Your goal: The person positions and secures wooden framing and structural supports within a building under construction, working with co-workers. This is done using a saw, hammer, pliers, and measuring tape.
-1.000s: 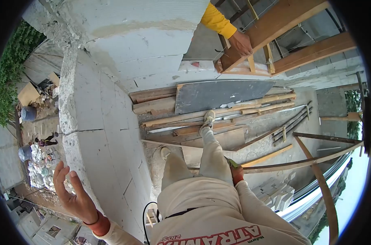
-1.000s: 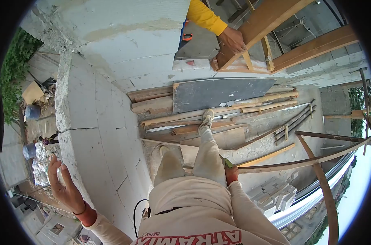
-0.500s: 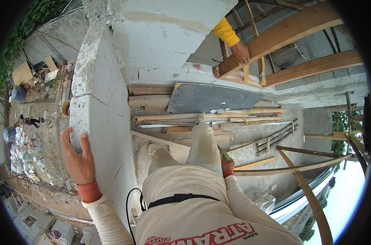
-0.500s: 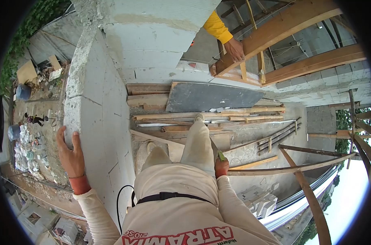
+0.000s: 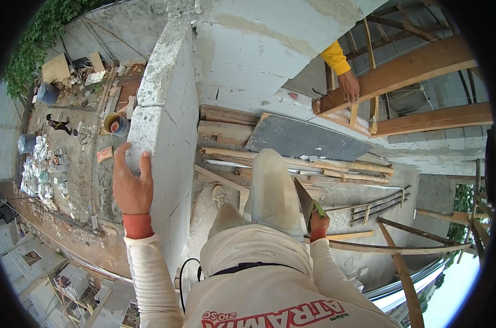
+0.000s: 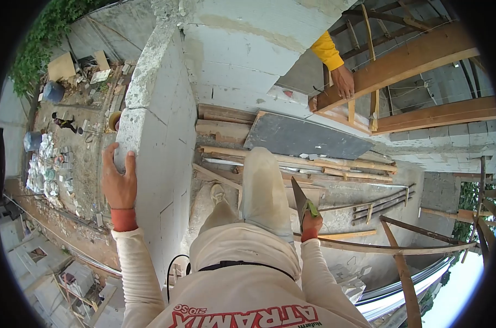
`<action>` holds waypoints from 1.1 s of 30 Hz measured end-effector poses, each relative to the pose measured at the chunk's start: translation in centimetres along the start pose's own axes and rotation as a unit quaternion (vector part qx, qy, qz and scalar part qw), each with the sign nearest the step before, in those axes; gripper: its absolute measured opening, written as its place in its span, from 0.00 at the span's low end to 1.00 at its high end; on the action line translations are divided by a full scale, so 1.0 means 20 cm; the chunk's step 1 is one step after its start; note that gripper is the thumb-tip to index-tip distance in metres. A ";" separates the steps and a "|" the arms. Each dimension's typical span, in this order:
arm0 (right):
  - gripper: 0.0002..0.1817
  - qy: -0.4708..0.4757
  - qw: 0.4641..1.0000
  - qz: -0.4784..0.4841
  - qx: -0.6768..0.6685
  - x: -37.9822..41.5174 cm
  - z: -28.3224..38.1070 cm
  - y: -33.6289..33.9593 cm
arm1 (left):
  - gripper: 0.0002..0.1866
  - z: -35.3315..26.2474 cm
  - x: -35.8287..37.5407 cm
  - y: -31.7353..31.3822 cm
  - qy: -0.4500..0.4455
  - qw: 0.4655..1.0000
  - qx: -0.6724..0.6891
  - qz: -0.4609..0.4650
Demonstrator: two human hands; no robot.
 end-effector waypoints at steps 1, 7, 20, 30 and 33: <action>0.20 0.019 1.000 0.012 0.006 -0.02 0.02 -0.03 | 0.22 0.00 0.00 0.00 -0.027 0.999 -0.015 -0.016; 0.16 0.216 0.970 0.109 0.025 0.02 0.36 -0.33 | 0.21 0.00 -0.01 0.00 -0.004 1.000 -0.010 -0.010; 0.20 0.277 0.918 0.281 0.046 0.44 1.03 -1.35 | 0.21 -0.01 -0.03 -0.03 -0.003 1.000 0.001 0.007; 0.19 0.212 0.907 0.364 0.017 0.71 1.15 -2.22 | 0.23 0.02 -0.04 -0.06 0.019 0.999 0.010 0.045; 0.19 0.131 0.916 0.377 -0.048 0.78 1.09 -2.54 | 0.23 0.04 -0.04 -0.08 0.026 0.999 0.026 0.040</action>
Point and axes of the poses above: each hand's wrist, its own x-axis away from the middle knuckle, its own y-axis out of the back of the hand, z = x × y, the point moved 7 cm from there along -x, towards the middle knuckle, and after that the axes turned 3 degrees about -z, right-handed, at the moved point
